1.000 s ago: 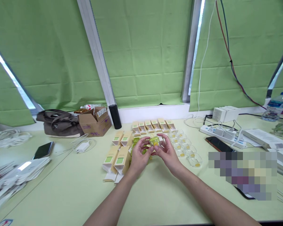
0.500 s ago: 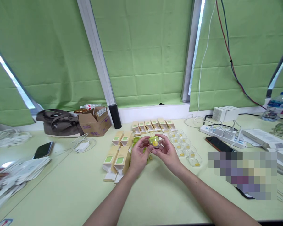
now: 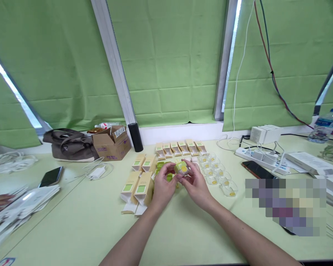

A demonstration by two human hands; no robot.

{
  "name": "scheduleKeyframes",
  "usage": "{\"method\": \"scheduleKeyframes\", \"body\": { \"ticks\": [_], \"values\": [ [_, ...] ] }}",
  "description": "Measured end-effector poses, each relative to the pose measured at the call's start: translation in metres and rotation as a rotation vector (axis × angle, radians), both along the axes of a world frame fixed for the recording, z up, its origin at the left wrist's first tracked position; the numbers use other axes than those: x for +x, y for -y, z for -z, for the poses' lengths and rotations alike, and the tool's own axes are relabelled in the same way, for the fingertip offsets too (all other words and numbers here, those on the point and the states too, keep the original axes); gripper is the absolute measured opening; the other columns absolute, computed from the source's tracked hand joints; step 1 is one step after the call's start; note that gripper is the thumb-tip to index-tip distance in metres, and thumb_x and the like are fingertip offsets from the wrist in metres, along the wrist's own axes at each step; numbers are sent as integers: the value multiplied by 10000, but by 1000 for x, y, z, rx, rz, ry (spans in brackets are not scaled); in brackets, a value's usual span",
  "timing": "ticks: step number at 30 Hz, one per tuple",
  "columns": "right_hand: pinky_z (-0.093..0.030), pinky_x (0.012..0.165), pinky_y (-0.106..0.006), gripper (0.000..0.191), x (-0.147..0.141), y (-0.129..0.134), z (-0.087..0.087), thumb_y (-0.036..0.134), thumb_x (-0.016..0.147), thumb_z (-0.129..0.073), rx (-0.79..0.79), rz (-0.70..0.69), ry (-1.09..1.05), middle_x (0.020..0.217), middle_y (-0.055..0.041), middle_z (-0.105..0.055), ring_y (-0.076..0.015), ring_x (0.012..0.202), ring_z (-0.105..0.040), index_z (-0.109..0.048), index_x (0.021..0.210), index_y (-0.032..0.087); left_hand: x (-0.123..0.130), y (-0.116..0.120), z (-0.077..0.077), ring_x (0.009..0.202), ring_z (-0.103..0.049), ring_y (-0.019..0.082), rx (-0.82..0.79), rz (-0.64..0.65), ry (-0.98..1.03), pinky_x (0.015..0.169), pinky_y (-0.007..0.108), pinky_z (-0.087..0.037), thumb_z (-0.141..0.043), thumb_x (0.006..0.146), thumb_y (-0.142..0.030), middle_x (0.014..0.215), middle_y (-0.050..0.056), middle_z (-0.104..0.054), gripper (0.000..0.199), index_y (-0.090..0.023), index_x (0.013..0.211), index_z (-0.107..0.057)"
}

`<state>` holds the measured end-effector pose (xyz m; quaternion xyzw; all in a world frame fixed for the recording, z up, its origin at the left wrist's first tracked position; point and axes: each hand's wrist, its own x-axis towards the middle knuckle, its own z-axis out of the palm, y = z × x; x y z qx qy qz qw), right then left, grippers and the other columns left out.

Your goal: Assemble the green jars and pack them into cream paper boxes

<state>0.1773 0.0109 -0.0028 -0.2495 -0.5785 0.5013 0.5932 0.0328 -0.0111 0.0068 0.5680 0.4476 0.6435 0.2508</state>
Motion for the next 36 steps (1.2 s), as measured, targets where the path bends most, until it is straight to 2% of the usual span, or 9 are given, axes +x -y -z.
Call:
{"method": "scheduleKeyframes", "body": {
  "ticks": [5, 9, 14, 19, 22, 26, 30, 33, 36],
  "values": [
    [-608, 778, -369, 534, 9, -6, -12, 392, 786, -872, -192, -247, -282, 1110, -48, -696, -212, 877, -694, -655, 1265, 299, 3, 10, -7, 1057, -699, 246, 68, 75, 18, 953, 377, -560, -554, 1009, -593, 1107, 114, -728, 471, -206, 1263, -638],
    [-614, 887, -447, 306, 21, -17, -16, 459, 867, -769, -395, -419, -460, 1050, -76, -758, -260, 923, -742, -706, 1082, 251, 5, 12, -10, 1044, -696, 232, 85, 40, 65, 984, 384, -553, -582, 1011, -552, 1082, 98, -731, 397, -219, 1219, -634],
    [-600, 968, -487, 283, 29, -29, -10, 490, 894, -696, -452, -434, -510, 1021, -116, -765, -287, 969, -737, -729, 960, 217, 4, 8, -8, 993, -694, 221, 66, -3, 81, 949, 367, -555, -625, 994, -522, 1038, 88, -726, 354, -214, 1167, -648],
    [-604, 914, -465, 296, 28, -26, -11, 507, 878, -721, -462, -427, -506, 1012, -104, -768, -273, 913, -735, -734, 960, 223, 3, 7, -5, 1030, -692, 224, 51, 2, 51, 939, 358, -554, -599, 1012, -507, 1070, 96, -722, 329, -211, 1147, -651],
    [-601, 852, -419, 264, 25, -19, -14, 412, 811, -823, -365, -351, -446, 1068, -65, -754, -257, 939, -726, -719, 992, 250, 1, 7, -4, 1049, -693, 228, 36, 9, 15, 947, 363, -551, -596, 1017, -496, 1102, 106, -723, 330, -209, 1170, -648],
    [-590, 845, -398, 491, 17, -11, -13, 302, 720, -890, -145, -95, -202, 1167, -60, -693, -261, 1027, -677, -694, 1170, 284, 0, 5, -1, 1127, -686, 253, 16, 83, -15, 972, 370, -551, -638, 991, -506, 1179, 132, -717, 424, -204, 1288, -633],
    [-568, 949, -446, 488, 13, -4, -6, 171, 804, -731, 178, 175, 132, 1295, -91, -580, -300, 1212, -586, -677, 1268, 314, 2, 3, 1, 1165, -678, 274, -29, 173, 2, 973, 362, -556, -764, 890, -522, 1309, 158, -684, 559, -193, 1323, -634],
    [-529, 1044, -500, 565, 15, -2, 0, 75, 826, -611, 421, 259, 313, 1324, -116, -539, -318, 1286, -544, -624, 1338, 312, 3, 1, 1, 1179, -676, 273, -61, 219, 35, 997, 363, -546, -813, 848, -482, 1303, 143, -687, 550, -198, 1287, -640],
    [-515, 1061, -539, 673, 19, -7, 1, 28, 817, -531, 557, 314, 378, 1376, -133, -502, -320, 1313, -518, -508, 1434, 297, 0, 1, -1, 1168, -670, 268, -92, 222, 27, 1013, 388, -537, -827, 831, -407, 1280, 127, -683, 524, -202, 1272, -632]
  ]
}}
